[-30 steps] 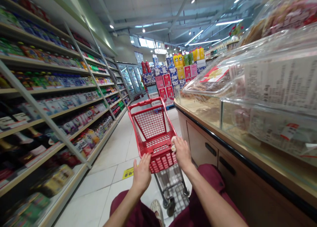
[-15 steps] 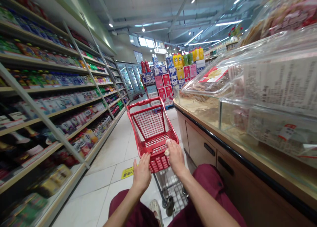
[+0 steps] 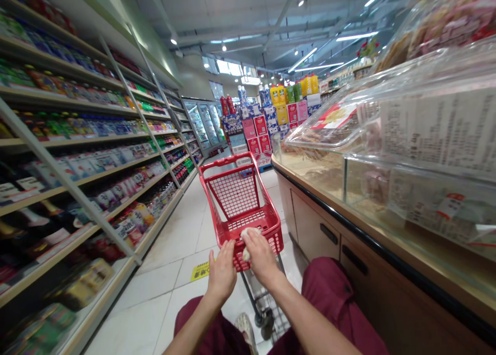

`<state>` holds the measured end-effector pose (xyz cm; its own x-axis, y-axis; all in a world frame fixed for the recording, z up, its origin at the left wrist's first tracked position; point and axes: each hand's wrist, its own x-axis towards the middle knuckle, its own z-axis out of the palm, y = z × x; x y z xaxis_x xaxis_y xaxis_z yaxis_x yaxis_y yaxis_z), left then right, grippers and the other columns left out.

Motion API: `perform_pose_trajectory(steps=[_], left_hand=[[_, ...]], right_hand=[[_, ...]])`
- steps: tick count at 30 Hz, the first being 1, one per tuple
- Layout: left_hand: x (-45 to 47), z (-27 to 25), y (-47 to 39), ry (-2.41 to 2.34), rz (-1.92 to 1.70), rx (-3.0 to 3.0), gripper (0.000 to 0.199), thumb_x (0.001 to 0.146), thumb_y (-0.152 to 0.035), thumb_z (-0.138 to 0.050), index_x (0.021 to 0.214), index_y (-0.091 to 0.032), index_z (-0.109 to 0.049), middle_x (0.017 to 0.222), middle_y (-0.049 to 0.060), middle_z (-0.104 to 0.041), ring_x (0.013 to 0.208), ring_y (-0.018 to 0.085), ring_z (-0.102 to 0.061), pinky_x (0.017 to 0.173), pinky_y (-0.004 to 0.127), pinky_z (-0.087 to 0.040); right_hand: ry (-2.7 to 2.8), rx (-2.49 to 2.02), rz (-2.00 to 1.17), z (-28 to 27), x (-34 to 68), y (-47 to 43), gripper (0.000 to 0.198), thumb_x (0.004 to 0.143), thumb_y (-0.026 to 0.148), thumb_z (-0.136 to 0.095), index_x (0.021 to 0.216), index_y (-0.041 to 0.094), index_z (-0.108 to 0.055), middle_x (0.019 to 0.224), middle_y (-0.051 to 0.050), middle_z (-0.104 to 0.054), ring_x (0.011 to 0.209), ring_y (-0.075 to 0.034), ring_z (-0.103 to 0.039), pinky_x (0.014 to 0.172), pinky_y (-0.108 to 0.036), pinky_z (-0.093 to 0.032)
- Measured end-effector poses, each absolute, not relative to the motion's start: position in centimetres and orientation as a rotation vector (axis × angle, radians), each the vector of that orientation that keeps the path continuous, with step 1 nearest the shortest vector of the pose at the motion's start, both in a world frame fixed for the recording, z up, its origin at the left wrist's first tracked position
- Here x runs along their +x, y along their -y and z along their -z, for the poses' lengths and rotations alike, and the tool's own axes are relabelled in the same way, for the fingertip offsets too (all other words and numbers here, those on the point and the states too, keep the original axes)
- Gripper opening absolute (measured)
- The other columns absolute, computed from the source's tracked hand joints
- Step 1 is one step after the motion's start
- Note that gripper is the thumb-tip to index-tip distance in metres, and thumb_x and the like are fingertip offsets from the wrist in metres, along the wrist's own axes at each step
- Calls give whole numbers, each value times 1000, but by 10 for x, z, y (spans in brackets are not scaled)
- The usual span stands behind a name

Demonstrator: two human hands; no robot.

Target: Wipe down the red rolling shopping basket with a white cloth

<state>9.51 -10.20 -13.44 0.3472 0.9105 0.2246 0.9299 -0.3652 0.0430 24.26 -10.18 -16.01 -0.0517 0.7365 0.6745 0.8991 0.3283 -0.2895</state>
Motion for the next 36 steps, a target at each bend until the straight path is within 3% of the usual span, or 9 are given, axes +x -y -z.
perform_pose_trajectory(steps=[7, 14, 20, 27, 33, 36], left_hand=[[94, 141, 101, 1676, 381, -2473, 61, 68, -1, -29, 127, -13, -34, 133, 8, -39, 124, 18, -31, 103, 49, -19], [94, 138, 101, 1683, 384, -2475, 55, 72, -3, -27, 125, -13, -37, 130, 9, -43, 122, 19, -34, 103, 50, -20], [93, 143, 101, 1679, 408, -2472, 64, 65, 1, -28, 127, -12, -33, 132, 8, -39, 124, 18, -31, 103, 50, -18], [94, 140, 101, 1691, 372, -2462, 64, 65, 0, -29, 128, -9, -32, 132, 10, -39, 124, 18, -31, 103, 49, -18], [95, 141, 101, 1698, 380, -2473, 67, 62, 1, -30, 128, -8, -31, 133, 9, -38, 125, 19, -30, 103, 49, -18], [98, 141, 100, 1688, 386, -2466, 64, 64, -1, -32, 128, -10, -32, 133, 10, -38, 124, 19, -31, 103, 49, -18]], right_hand=[[1503, -1682, 289, 154, 272, 94, 48, 73, 2, -34, 117, 13, -50, 121, -12, -51, 115, -21, -43, 94, -42, -34], [1880, -1341, 255, 164, 221, 106, 50, 73, 3, -38, 119, 18, -50, 123, -7, -50, 116, -17, -42, 96, -35, -34], [1516, -1782, 271, 155, 287, 98, 47, 74, 1, -33, 116, 13, -51, 124, -12, -48, 117, -24, -40, 94, -46, -32], [1842, -1415, 228, 169, 240, 105, 57, 67, -1, -36, 120, 15, -48, 126, -8, -48, 119, -17, -38, 99, -36, -31], [1490, -1750, 160, 157, 282, 99, 49, 72, 5, -37, 119, 11, -49, 124, -14, -48, 116, -24, -41, 95, -44, -32], [1607, -1607, 166, 159, 260, 102, 46, 73, 7, -38, 116, 12, -51, 122, -13, -50, 115, -21, -42, 95, -40, -34]])
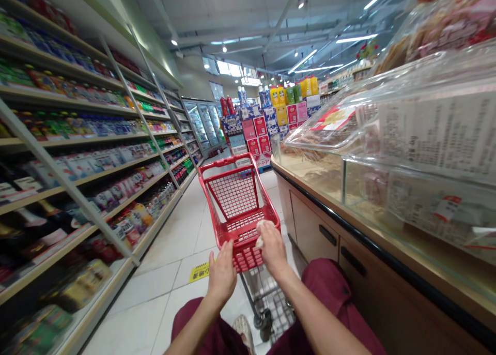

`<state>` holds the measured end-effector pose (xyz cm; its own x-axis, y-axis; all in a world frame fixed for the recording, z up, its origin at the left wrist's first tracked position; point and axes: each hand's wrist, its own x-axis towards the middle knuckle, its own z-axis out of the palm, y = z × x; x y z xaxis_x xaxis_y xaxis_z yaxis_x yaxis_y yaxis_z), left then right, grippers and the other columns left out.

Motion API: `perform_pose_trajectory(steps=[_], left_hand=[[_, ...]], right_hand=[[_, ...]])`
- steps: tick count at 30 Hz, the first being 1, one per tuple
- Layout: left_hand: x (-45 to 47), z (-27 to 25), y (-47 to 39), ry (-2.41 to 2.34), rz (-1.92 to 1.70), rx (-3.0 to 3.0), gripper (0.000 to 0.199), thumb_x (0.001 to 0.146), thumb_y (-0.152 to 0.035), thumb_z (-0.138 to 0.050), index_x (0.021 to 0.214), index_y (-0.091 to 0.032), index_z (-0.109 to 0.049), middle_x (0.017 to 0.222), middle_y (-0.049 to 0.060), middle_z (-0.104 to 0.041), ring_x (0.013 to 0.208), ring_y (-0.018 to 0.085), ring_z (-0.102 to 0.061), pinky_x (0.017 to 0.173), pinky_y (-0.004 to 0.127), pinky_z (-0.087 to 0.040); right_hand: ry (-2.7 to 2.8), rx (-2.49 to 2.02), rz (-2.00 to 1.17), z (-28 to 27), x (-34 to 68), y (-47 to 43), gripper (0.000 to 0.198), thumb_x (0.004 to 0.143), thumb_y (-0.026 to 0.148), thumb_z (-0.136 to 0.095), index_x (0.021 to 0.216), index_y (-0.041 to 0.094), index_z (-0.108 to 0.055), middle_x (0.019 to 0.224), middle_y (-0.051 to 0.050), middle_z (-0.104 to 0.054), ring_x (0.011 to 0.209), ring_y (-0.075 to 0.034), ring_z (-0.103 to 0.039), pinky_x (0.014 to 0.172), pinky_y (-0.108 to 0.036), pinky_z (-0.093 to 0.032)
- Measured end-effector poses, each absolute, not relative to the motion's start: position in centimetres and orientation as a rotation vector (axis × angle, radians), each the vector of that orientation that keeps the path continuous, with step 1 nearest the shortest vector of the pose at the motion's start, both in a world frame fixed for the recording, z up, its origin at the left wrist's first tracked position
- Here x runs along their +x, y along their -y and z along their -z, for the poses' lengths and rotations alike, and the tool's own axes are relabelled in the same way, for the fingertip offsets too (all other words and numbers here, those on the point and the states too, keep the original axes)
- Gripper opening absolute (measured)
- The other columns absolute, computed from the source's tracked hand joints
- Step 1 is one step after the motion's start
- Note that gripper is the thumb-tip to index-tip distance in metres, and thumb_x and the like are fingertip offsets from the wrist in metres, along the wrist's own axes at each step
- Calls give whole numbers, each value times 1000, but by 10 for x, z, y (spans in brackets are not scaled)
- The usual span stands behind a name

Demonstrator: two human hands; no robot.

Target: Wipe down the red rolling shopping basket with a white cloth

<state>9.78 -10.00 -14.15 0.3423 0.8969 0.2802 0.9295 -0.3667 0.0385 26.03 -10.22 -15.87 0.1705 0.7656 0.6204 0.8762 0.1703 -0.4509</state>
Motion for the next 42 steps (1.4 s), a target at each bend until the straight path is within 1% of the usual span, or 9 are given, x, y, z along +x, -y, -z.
perform_pose_trajectory(steps=[4, 11, 14, 18, 20, 24, 30, 36, 42], left_hand=[[96, 139, 100, 1708, 357, -2454, 57, 71, -3, -28, 127, -11, -33, 131, 10, -41, 122, 19, -34, 103, 49, -19], [96, 143, 100, 1683, 373, -2455, 65, 65, 0, -31, 128, -12, -31, 134, 8, -37, 124, 19, -30, 103, 49, -18], [97, 143, 99, 1681, 386, -2459, 65, 64, -1, -32, 128, -12, -32, 133, 9, -39, 124, 19, -32, 103, 49, -19], [96, 139, 100, 1683, 389, -2461, 64, 65, -2, -32, 128, -11, -32, 132, 11, -40, 122, 19, -35, 102, 49, -20], [95, 138, 101, 1686, 376, -2453, 64, 65, -2, -31, 128, -10, -30, 132, 11, -39, 122, 19, -34, 103, 49, -20], [98, 139, 101, 1673, 364, -2442, 68, 63, -1, -32, 130, -10, -28, 133, 11, -37, 123, 19, -32, 103, 49, -20], [101, 136, 99, 1699, 328, -2442, 64, 65, -2, -32, 129, -11, -30, 132, 10, -39, 123, 19, -33, 103, 47, -21], [99, 134, 100, 1687, 352, -2466, 66, 63, -1, -32, 128, -9, -30, 132, 11, -39, 123, 19, -33, 103, 48, -19], [99, 132, 101, 1695, 381, -2464, 61, 66, -2, -31, 127, -10, -34, 130, 11, -42, 121, 19, -36, 102, 48, -22]], right_hand=[[1859, -1355, 125, 161, 222, 106, 48, 71, 4, -37, 115, 16, -53, 121, -8, -52, 115, -17, -43, 96, -34, -35], [1396, -1749, 161, 155, 288, 94, 54, 70, 0, -32, 119, 15, -48, 123, -11, -49, 117, -20, -41, 96, -41, -31], [1562, -1586, 160, 163, 263, 98, 50, 72, 3, -34, 118, 14, -49, 122, -10, -50, 116, -19, -42, 95, -38, -34], [1842, -1391, 111, 165, 230, 103, 52, 68, 2, -38, 117, 16, -51, 122, -8, -51, 115, -17, -43, 96, -35, -34], [1794, -1476, 103, 161, 244, 101, 53, 68, 1, -38, 118, 16, -50, 122, -8, -51, 116, -18, -42, 97, -38, -32], [1454, -1729, 165, 158, 278, 99, 52, 72, 1, -33, 119, 13, -48, 123, -12, -49, 117, -22, -40, 95, -44, -32], [1837, -1372, 107, 161, 240, 108, 52, 68, 1, -37, 115, 19, -53, 122, -7, -51, 116, -17, -42, 96, -35, -34], [1479, -1704, 151, 154, 271, 99, 50, 72, 1, -32, 117, 10, -50, 123, -14, -49, 117, -22, -41, 95, -43, -33], [1844, -1374, 127, 163, 233, 109, 54, 68, 1, -37, 116, 19, -52, 122, -7, -51, 116, -17, -42, 96, -36, -35]])
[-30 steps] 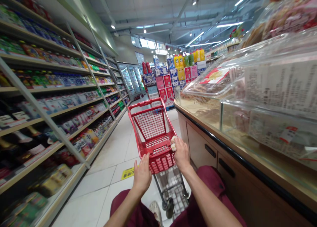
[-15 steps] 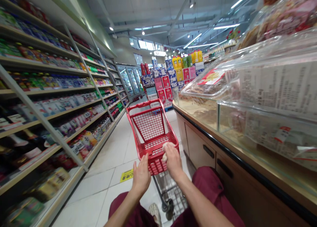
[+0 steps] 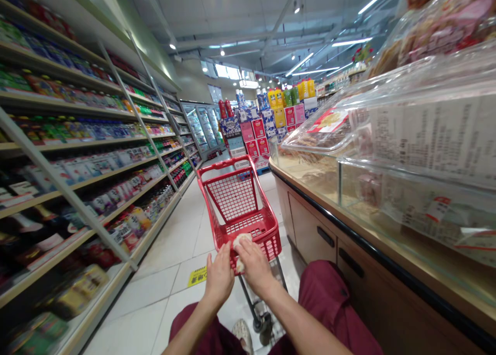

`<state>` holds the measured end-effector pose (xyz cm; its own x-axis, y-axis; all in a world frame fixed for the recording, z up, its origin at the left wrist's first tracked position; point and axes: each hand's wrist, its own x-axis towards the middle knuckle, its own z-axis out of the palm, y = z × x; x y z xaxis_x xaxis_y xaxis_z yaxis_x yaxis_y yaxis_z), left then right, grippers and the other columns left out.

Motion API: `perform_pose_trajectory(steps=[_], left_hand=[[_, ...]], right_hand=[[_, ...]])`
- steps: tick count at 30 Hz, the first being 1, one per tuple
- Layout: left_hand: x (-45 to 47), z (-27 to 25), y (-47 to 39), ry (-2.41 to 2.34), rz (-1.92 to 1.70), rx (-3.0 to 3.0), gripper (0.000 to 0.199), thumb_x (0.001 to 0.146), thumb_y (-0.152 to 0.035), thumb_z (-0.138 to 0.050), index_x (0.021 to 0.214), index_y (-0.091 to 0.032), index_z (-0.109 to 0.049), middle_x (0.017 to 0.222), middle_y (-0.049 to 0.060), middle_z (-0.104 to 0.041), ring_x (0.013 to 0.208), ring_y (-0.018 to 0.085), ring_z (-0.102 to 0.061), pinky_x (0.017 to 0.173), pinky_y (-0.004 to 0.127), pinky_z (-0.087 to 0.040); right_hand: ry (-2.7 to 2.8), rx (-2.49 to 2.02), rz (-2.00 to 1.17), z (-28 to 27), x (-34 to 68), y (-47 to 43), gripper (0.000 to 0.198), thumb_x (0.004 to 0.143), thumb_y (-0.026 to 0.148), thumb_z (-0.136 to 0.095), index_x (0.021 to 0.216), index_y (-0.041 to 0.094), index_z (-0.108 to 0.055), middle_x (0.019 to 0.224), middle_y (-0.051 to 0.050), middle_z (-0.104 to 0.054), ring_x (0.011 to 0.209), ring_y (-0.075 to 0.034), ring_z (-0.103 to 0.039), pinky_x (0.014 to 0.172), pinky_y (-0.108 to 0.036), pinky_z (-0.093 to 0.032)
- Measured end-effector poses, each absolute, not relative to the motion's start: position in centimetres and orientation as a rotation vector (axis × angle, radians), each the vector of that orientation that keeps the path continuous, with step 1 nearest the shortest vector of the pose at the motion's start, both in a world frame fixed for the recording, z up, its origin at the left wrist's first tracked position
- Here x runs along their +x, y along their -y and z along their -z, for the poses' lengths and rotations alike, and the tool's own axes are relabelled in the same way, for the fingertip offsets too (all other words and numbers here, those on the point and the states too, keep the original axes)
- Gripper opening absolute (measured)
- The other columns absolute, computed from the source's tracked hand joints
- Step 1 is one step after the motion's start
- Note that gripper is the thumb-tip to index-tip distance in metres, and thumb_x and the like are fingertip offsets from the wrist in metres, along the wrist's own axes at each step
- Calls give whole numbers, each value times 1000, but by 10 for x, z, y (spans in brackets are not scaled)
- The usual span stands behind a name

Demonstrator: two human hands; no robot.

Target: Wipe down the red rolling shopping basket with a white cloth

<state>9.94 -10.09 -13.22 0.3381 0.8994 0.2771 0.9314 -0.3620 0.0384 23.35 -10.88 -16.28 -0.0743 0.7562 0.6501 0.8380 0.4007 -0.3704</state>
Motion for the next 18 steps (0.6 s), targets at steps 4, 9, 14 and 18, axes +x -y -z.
perform_pose_trajectory(steps=[4, 9, 14, 18], left_hand=[[98, 133, 101, 1694, 362, -2484, 64, 64, -2, -32, 128, -10, -32, 132, 11, -40, 122, 19, -34, 103, 48, -19], [101, 135, 101, 1691, 388, -2469, 65, 63, -1, -34, 127, -10, -32, 131, 11, -41, 122, 19, -34, 102, 48, -20], [100, 130, 102, 1721, 371, -2489, 60, 67, -3, -32, 126, -10, -34, 130, 11, -42, 121, 19, -35, 102, 48, -20], [99, 131, 102, 1708, 376, -2478, 63, 64, -1, -33, 127, -11, -33, 131, 11, -41, 122, 19, -35, 103, 48, -19]], right_hand=[[1693, -1617, 111, 152, 263, 103, 50, 71, 1, -35, 116, 16, -52, 123, -10, -50, 116, -21, -42, 96, -42, -32], [1535, -1691, 149, 153, 276, 103, 52, 71, 0, -33, 118, 14, -50, 124, -11, -49, 117, -21, -40, 96, -41, -33], [1887, -1349, 113, 160, 231, 111, 53, 68, 1, -37, 116, 19, -52, 121, -7, -52, 116, -17, -42, 96, -36, -34], [1629, -1643, 108, 151, 265, 101, 52, 71, 1, -34, 118, 15, -50, 123, -11, -50, 116, -21, -42, 95, -42, -33]])
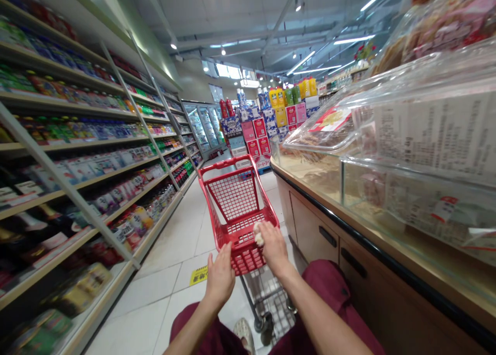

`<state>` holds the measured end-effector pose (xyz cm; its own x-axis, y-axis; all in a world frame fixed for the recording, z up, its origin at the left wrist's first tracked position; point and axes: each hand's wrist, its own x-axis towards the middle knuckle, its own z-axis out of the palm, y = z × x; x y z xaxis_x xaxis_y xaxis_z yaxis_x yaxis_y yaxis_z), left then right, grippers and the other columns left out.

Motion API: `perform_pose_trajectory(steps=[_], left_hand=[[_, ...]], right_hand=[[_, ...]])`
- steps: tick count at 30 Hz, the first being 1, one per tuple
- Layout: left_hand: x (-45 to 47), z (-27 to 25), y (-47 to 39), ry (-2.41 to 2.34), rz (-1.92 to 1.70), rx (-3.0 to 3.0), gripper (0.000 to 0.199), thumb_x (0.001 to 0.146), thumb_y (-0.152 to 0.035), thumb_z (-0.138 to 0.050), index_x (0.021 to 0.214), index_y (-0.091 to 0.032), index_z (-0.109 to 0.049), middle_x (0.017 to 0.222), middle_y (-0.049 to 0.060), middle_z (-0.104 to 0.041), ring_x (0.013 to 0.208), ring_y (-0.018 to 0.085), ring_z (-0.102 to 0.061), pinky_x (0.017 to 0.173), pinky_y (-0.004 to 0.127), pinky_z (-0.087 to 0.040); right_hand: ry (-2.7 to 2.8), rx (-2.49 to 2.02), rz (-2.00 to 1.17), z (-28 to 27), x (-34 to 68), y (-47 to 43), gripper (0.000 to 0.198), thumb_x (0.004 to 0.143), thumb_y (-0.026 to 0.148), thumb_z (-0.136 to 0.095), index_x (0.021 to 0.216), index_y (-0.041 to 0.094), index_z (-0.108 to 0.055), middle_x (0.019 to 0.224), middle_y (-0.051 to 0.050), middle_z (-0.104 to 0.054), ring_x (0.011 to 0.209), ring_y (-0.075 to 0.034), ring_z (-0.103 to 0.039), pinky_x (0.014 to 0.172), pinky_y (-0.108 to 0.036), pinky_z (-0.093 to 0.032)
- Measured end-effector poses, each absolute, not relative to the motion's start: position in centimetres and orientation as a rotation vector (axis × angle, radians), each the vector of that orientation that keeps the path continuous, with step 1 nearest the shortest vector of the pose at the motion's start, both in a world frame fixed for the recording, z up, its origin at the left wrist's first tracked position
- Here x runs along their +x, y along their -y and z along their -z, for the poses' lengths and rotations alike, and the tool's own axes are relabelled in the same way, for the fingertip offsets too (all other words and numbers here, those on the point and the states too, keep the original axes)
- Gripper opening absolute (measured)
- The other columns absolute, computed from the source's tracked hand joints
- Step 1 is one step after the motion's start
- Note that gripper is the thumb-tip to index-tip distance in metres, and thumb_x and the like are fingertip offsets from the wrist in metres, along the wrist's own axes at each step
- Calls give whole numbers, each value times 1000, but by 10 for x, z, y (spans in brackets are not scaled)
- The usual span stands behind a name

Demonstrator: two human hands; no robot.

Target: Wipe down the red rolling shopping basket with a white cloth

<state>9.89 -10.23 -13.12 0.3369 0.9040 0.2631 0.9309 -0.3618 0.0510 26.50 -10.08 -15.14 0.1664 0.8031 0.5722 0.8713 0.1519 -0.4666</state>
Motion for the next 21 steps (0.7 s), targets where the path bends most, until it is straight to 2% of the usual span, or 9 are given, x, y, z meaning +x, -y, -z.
perform_pose_trajectory(steps=[3, 8, 15, 21], left_hand=[[101, 134, 102, 1709, 383, -2468, 65, 63, -1, -33, 127, -11, -33, 131, 11, -41, 122, 19, -34, 103, 47, -19], [101, 134, 100, 1718, 388, -2479, 60, 67, -3, -32, 126, -12, -35, 131, 10, -42, 122, 19, -35, 103, 48, -20], [98, 133, 102, 1703, 394, -2491, 63, 65, -2, -32, 127, -10, -33, 131, 11, -41, 122, 20, -34, 103, 48, -18], [97, 124, 102, 1752, 382, -2511, 59, 68, -3, -31, 126, -11, -35, 129, 11, -43, 120, 20, -37, 103, 49, -18]], right_hand=[[1463, -1701, 143, 152, 277, 98, 49, 73, 3, -32, 118, 13, -50, 123, -12, -49, 116, -22, -41, 94, -43, -34], [1797, -1388, 118, 160, 237, 105, 52, 69, 1, -38, 116, 18, -52, 121, -8, -52, 115, -18, -43, 95, -36, -35], [1408, -1730, 73, 147, 266, 96, 52, 71, 0, -29, 119, 10, -48, 123, -14, -49, 116, -21, -41, 95, -41, -32], [1809, -1430, 30, 152, 224, 99, 53, 69, 2, -36, 117, 18, -51, 121, -8, -52, 114, -17, -44, 97, -38, -31]])
